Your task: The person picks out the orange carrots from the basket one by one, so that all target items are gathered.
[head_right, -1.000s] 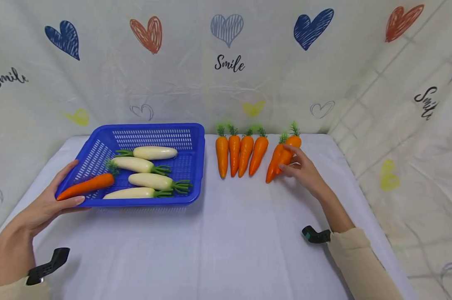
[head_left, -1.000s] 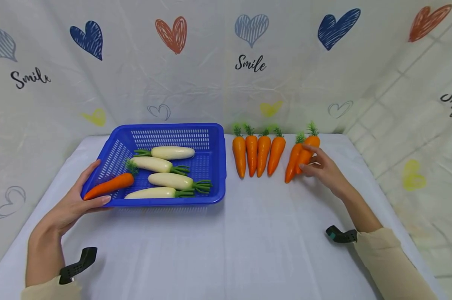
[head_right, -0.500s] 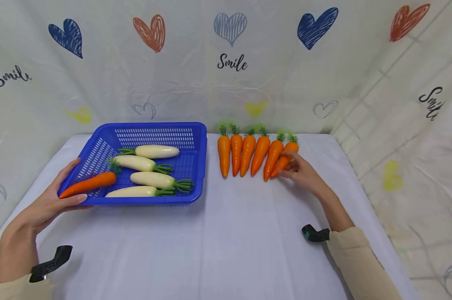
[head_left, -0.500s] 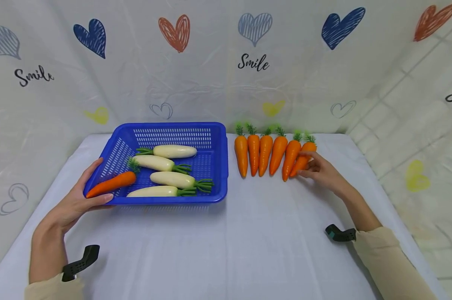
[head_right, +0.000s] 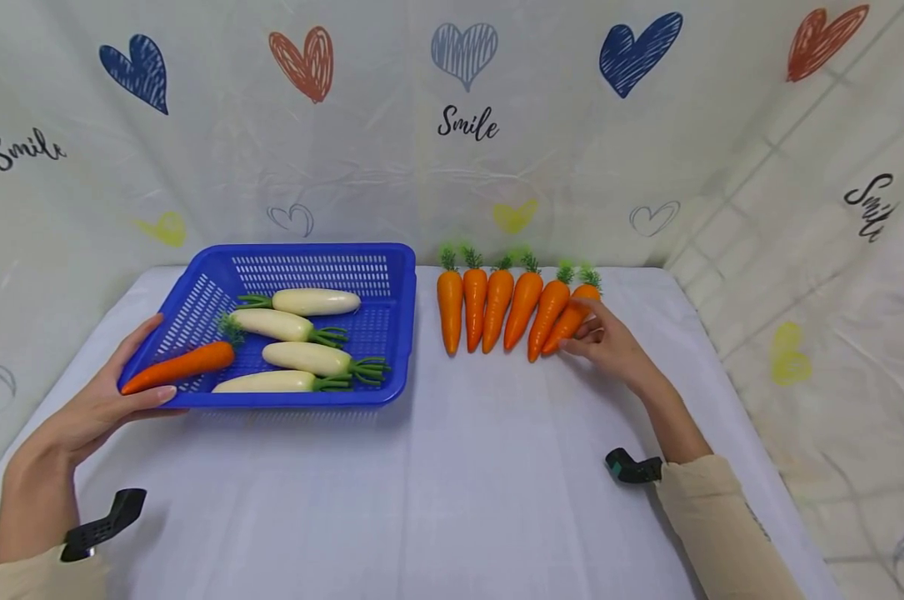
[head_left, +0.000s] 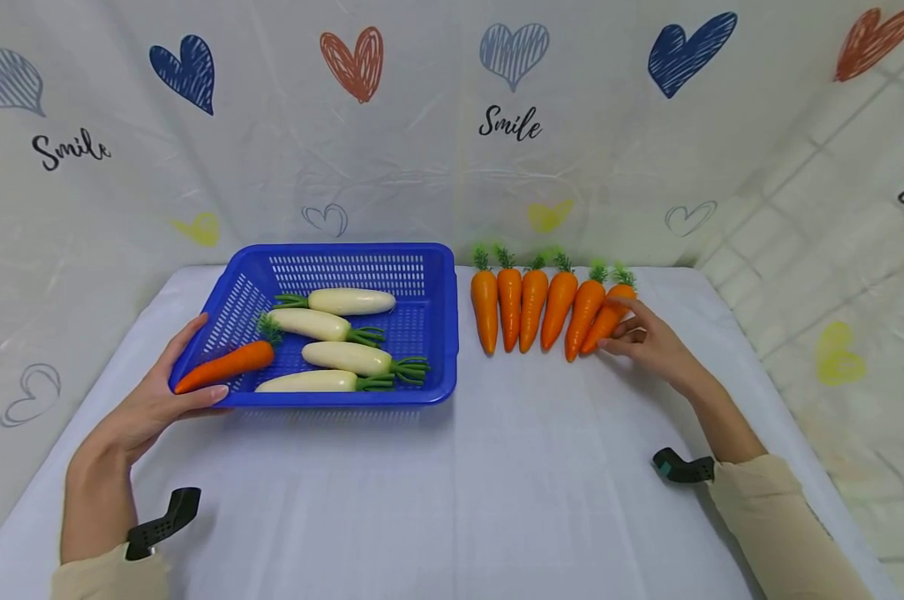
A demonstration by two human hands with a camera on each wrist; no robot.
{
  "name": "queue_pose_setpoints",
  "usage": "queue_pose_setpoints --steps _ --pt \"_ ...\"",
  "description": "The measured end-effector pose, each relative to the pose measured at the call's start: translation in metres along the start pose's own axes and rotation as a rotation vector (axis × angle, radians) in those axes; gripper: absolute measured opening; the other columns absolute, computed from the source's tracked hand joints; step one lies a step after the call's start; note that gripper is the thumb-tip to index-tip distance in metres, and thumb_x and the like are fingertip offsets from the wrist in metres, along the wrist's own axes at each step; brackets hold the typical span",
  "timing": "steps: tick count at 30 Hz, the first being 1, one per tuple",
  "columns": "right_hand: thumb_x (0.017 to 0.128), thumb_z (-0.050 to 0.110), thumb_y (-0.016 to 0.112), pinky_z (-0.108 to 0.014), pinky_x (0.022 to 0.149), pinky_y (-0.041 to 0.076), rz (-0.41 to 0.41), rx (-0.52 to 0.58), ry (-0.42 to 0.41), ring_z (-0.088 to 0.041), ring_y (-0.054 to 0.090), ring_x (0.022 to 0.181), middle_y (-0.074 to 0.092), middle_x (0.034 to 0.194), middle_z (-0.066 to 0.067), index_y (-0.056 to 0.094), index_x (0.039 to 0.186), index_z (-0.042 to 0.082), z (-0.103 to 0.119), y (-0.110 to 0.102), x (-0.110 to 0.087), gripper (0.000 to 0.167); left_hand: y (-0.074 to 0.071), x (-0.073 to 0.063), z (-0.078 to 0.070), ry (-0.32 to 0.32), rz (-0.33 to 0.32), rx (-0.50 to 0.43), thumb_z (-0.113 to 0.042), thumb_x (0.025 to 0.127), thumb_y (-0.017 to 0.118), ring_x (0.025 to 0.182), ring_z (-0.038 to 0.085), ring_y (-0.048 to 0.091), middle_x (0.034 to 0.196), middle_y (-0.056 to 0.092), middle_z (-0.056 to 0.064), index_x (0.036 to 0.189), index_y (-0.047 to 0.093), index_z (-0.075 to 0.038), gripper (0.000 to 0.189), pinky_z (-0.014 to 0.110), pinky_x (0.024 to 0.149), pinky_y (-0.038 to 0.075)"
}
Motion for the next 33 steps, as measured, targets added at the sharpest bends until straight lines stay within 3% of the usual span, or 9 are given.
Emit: queue_pose_setpoints --steps 9,16,22,26,33 --pt "0.095 0.027 0.078 -0.022 0.069 0.049 -0.068 0.005 0.002 -0.012 0.057 0.087 0.057 0.112 -0.017 0.04 0.157 0.018 0.005 -0.01 -0.004 0.074 0.001 0.001 0.0 -0.003 0.001 -0.003 -0.028 0.101 0.067 0.142 0.059 0.034 0.172 -0.018 0.024 0.158 -0.012 -0.061 0.102 0.03 0.092 0.063" --pt "0.095 0.034 0.077 -0.022 0.068 0.047 -0.11 -0.046 0.007 -0.021 0.05 0.094 0.055 0.11 -0.015 0.041 0.157 0.017 0.004 -0.014 -0.003 0.074 -0.001 -0.002 -0.002 -0.003 -0.007 -0.003 -0.029 0.1 0.068 0.144 0.06 0.03 0.172 -0.021 0.022 0.157 -0.011 -0.062 0.102 0.025 0.088 0.062" --pt "0.094 0.034 0.078 -0.021 0.065 0.045 -0.155 -0.056 0.01 -0.021 0.051 0.09 0.055 0.107 -0.015 0.042 0.158 0.017 0.005 -0.018 -0.003 0.076 0.001 -0.002 -0.004 0.006 -0.002 -0.017 -0.029 0.1 0.068 0.142 0.06 0.032 0.172 -0.02 0.022 0.157 -0.009 -0.062 0.102 0.027 0.088 0.063" --pt "0.094 0.036 0.078 -0.017 0.066 0.046 -0.184 -0.041 -0.005 -0.018 0.052 0.091 0.055 0.115 -0.016 0.043 0.158 0.017 0.008 -0.02 -0.003 0.075 0.0 -0.003 -0.005 0.012 -0.004 -0.003 -0.029 0.1 0.068 0.141 0.061 0.034 0.172 -0.018 0.024 0.157 -0.01 -0.062 0.102 0.031 0.09 0.064" --pt "0.096 0.028 0.077 -0.011 0.068 0.051 -0.221 0.027 -0.065 0.0 0.058 0.089 0.056 0.127 -0.019 0.048 0.154 0.012 0.021 -0.021 -0.002 0.068 0.0 -0.003 -0.003 0.003 -0.008 0.015 -0.029 0.1 0.068 0.142 0.059 0.034 0.172 -0.017 0.024 0.158 -0.012 -0.06 0.103 0.033 0.093 0.063"
Point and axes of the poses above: each hand's wrist, its own x-axis towards the middle knuckle, its own y-axis out of the palm, z = x × y, the point moved 9 cm from there along x, towards the middle knuckle
